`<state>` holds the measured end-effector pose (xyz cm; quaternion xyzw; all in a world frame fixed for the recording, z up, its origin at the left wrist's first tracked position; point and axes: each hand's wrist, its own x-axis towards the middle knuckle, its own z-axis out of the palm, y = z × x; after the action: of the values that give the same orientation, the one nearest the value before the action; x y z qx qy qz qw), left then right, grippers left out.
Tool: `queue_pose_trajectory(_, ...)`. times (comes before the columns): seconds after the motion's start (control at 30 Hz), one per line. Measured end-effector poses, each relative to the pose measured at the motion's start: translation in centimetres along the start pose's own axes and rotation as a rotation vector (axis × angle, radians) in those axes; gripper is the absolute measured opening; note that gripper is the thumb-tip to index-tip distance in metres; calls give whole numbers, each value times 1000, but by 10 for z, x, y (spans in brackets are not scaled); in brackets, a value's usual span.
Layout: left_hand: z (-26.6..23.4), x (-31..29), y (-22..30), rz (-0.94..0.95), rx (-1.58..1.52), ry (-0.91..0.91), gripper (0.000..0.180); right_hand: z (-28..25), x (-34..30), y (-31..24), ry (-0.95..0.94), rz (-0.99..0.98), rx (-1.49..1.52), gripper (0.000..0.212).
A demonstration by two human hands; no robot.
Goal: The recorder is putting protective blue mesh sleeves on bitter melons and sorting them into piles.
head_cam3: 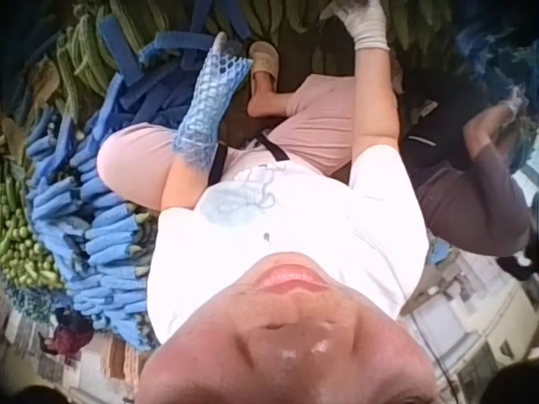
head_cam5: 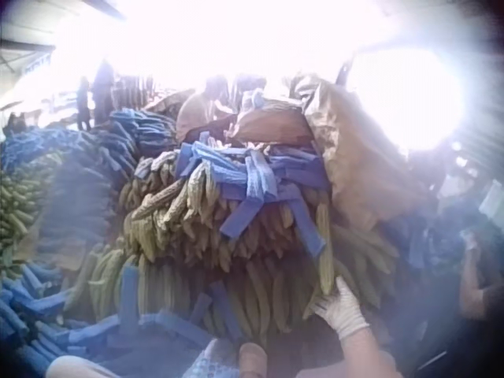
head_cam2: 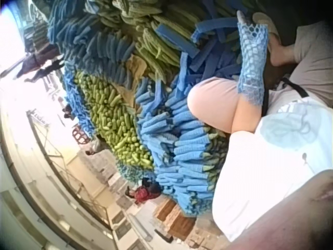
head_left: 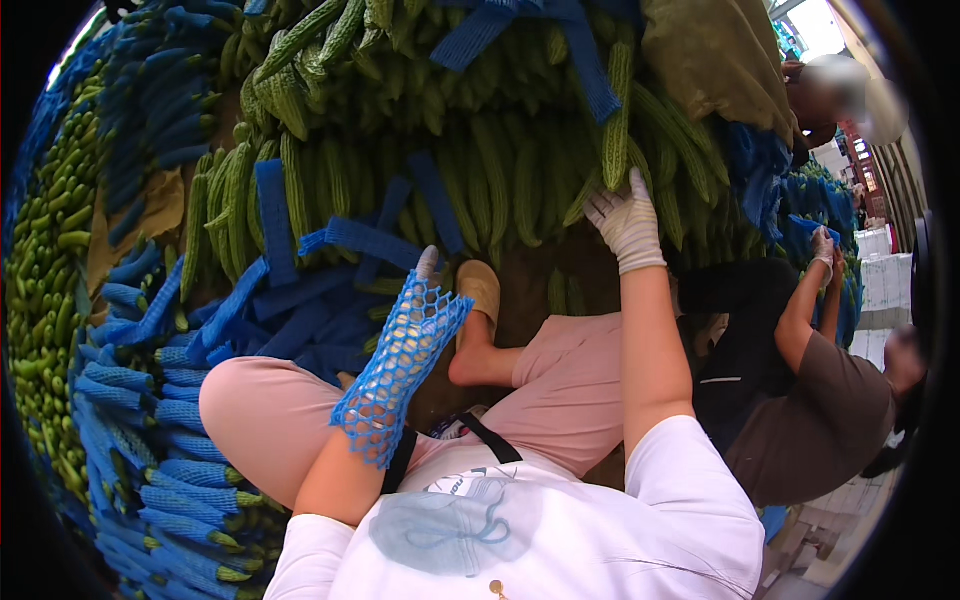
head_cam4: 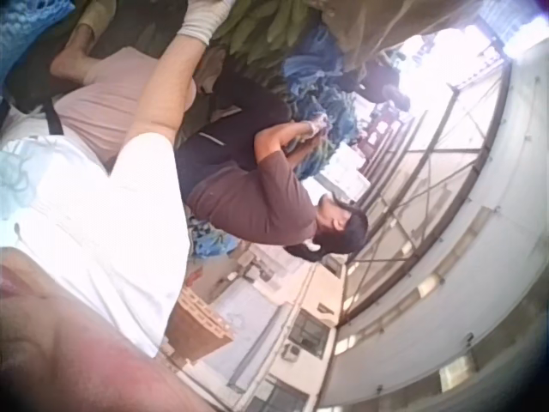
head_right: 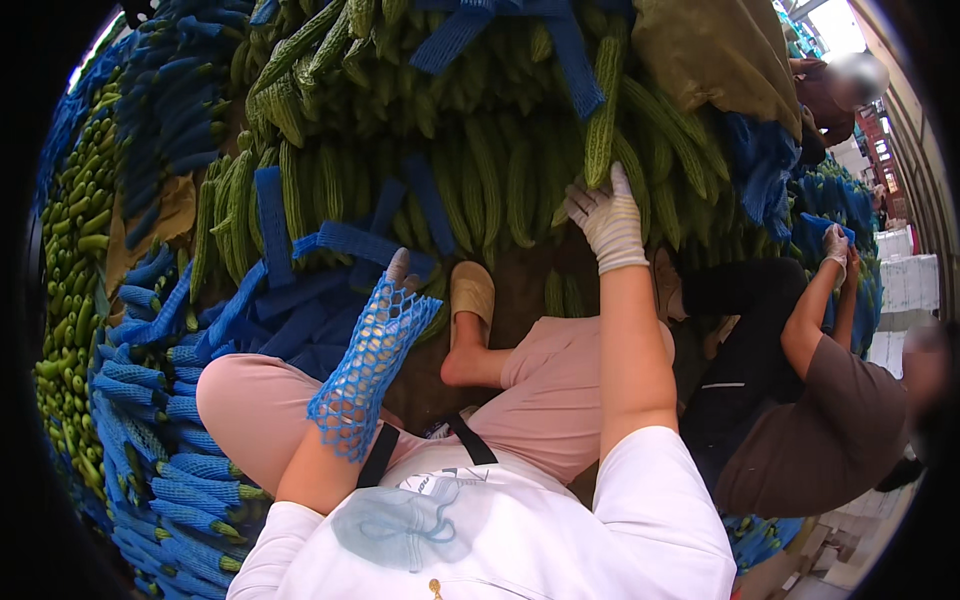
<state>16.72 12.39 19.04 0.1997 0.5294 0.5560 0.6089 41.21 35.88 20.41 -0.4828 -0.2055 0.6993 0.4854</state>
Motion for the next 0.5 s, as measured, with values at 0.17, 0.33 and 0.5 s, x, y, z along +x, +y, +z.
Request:
queue_pose_trajectory(0.17, 4, -7, -11, 83, 65, -148, 79, 33, 29, -30, 1, -85, -86, 22)
queue_pose_trajectory(0.33, 2, -25, -3, 318, 412, -164, 88, 57, -62, 60, -501, 225, 254, 24)
queue_pose_trajectory(0.5, 10, -25, 5, 562, 805, 36, 74, 52, -134, 158, -506, 269, 76, 39)
